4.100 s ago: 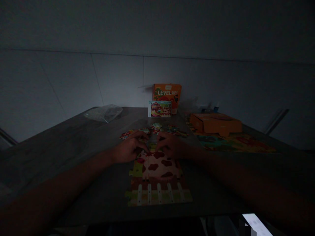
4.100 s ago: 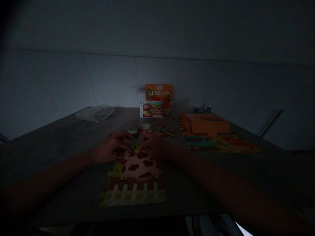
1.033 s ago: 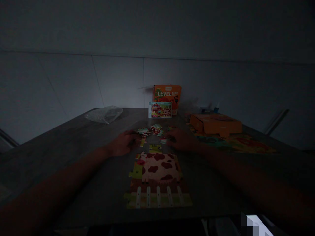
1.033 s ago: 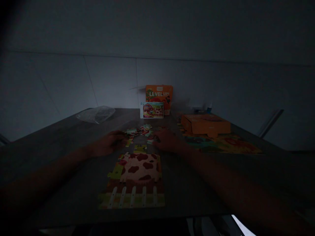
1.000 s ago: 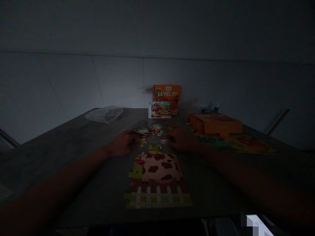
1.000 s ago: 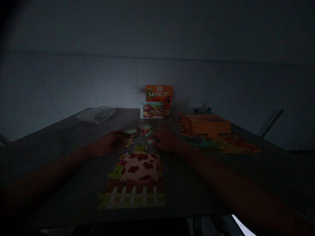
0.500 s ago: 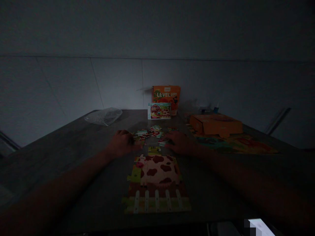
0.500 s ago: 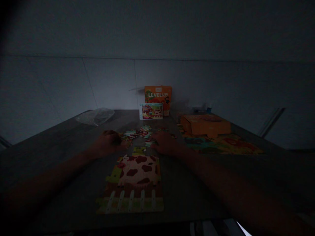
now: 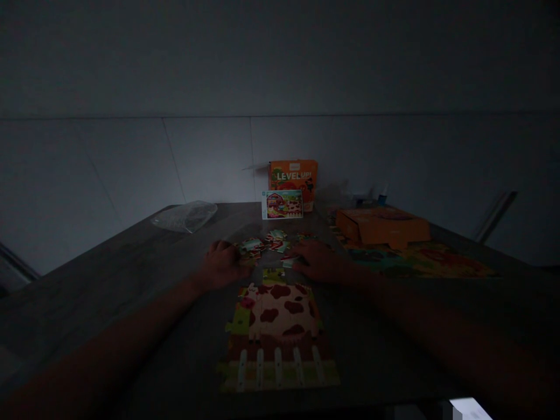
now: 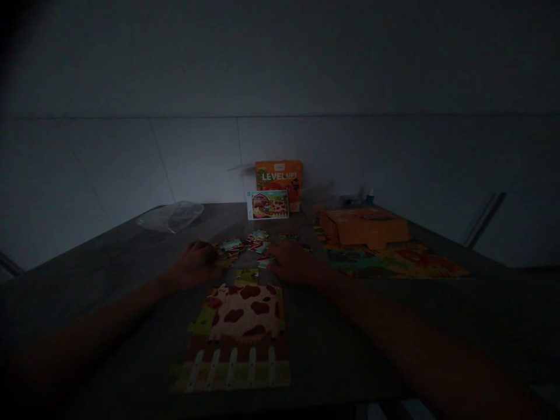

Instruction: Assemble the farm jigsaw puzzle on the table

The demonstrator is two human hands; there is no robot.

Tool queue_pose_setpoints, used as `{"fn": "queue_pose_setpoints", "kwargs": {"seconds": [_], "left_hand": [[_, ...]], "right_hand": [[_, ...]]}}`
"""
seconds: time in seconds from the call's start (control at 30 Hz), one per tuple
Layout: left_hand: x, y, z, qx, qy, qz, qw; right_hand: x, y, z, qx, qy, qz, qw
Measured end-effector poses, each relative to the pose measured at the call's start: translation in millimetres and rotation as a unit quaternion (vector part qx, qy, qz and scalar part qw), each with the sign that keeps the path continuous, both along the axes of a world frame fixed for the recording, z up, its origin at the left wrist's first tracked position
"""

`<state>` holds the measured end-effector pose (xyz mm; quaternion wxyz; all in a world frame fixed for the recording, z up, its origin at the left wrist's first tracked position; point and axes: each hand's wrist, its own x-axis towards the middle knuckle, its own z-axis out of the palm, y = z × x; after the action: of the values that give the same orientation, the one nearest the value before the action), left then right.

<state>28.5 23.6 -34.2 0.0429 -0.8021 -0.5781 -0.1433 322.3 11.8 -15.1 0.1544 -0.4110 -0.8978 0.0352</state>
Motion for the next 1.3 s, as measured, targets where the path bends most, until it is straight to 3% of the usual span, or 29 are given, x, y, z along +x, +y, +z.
{"fn": "queue_pose_setpoints", "kwargs": {"seconds": [0.3,0.53,0.77,1.03,1.3], "left_hand": [[-22,-3,18.0,-0.060,0.019,-0.099,0.993],[-29,1,12.0,-0.033,-0.002,-0.093,0.995],[-30,7,8.7,-0.040,-0.011,-0.146,0.988],[-34,12,0.5,-0.021,-0.014,-0.141,0.990],[-32,8,6.5,-0.012,-0.013,-0.122,0.992]], "right_hand": [[-1,0,1.3,-0.012,-0.016,-0.020,1.000],[-3,-4,4.6,-0.018,-0.029,-0.023,0.999],[-3,-7,6.3,-0.010,-0.038,-0.027,0.999],[-2,-4,1.8,-0.013,-0.030,-0.019,0.999],[-1,-4,0.9,-0.016,-0.014,-0.020,1.000]]}}
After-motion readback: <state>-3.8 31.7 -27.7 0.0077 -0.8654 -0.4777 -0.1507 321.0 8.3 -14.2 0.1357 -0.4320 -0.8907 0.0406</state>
